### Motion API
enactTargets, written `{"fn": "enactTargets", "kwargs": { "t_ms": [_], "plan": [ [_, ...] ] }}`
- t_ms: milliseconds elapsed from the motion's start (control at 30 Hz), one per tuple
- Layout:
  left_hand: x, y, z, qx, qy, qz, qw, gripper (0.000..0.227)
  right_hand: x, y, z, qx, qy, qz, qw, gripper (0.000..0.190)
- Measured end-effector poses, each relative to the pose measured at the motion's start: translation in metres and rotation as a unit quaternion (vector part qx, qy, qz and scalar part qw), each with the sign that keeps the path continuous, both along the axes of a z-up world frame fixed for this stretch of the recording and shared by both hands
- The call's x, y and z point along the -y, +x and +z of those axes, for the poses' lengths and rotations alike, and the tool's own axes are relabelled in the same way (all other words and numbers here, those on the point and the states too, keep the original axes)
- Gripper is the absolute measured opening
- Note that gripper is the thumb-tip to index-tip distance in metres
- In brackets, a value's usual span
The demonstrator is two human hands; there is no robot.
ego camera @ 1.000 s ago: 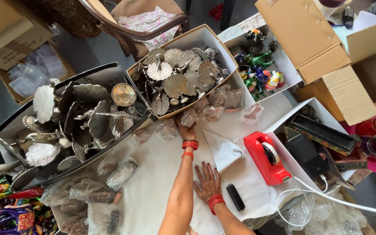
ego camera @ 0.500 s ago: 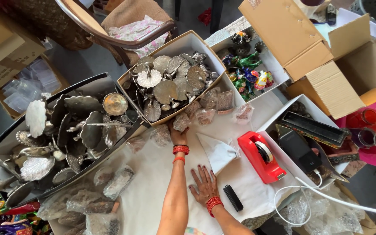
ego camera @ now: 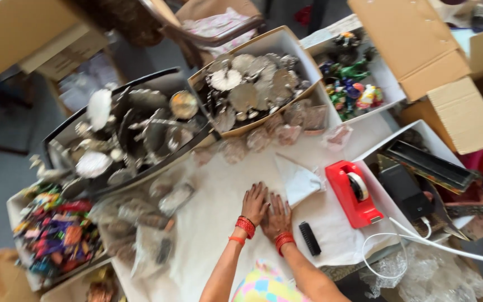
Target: The person unwraps a small copper-colored decorative item from bubble wrap and places it on a white cloth. They then use a small black brush to clean the surface of the item, turning it over to reach different sides.
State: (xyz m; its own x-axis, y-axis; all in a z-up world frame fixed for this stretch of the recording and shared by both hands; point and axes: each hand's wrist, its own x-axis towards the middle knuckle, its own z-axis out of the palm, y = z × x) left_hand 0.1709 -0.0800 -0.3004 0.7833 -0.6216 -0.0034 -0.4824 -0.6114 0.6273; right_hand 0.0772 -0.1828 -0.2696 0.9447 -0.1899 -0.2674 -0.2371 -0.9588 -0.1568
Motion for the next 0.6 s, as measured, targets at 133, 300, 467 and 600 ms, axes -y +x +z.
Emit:
{"fn": "enactTargets", "kwargs": {
  "t_ms": [133, 300, 467, 600],
  "plan": [
    [-0.057, -0.049, 0.021, -0.013, 0.044, 0.034, 0.998, 0.060, 0.000, -0.001, -0.010, 0.060, -0.010, 0.026, 0.998, 0.081],
    [-0.121, -0.145, 0.034, -0.019, 0.070, 0.121, 0.990, 0.069, -0.003, -0.005, -0.011, 0.198, 0.002, 0.011, 0.980, 0.078],
    [-0.159, -0.223, 0.044, -0.013, 0.086, 0.184, 0.979, 0.069, -0.002, -0.009, -0.024, 0.216, -0.017, 0.029, 0.976, 0.075],
    [-0.206, -0.251, -0.017, -0.049, -0.002, 0.212, 0.976, 0.049, 0.004, -0.008, -0.035, 0.224, -0.006, 0.044, 0.974, 0.075]
  ]
}}
